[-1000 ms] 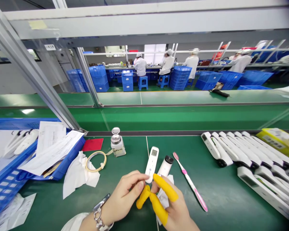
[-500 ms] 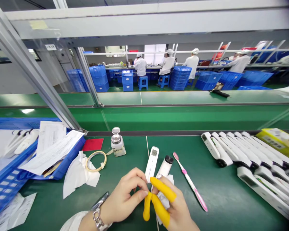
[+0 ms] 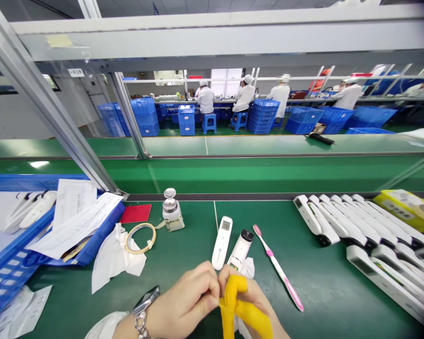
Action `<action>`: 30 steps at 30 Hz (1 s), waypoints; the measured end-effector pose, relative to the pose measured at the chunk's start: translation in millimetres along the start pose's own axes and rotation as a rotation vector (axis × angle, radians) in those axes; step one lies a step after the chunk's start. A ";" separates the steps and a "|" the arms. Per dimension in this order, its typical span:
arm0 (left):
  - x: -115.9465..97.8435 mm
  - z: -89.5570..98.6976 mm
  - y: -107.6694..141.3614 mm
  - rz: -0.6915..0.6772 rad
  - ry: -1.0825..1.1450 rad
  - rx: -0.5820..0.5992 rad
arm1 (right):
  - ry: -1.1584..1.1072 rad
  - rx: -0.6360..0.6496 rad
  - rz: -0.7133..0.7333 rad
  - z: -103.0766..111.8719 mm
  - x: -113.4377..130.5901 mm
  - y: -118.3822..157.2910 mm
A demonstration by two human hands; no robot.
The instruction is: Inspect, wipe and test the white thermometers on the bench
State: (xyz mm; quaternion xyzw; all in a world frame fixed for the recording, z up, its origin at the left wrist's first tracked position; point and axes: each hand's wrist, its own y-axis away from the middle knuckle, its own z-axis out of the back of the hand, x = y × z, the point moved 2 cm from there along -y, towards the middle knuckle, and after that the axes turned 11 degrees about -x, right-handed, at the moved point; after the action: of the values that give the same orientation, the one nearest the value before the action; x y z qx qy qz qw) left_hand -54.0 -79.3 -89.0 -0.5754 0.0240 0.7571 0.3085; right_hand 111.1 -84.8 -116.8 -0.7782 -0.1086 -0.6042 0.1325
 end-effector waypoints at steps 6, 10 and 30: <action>-0.1 3.3 2.1 0.071 0.070 -0.024 | -0.298 -0.085 0.060 -5.2 -16.9 0.3; -6.2 2.6 4.7 0.110 0.240 -0.084 | -0.338 -0.119 0.058 -6.2 -22.0 4.0; -2.1 -12.2 2.9 0.465 0.502 -0.088 | -0.213 0.069 -0.391 -2.4 -10.0 27.1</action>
State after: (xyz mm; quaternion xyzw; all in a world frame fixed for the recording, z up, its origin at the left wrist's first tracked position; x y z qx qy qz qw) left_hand -44.7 -87.4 -92.2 -0.7357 0.1971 0.6422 0.0873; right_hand 115.3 -111.2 -128.0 -0.7968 -0.2913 -0.5286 0.0270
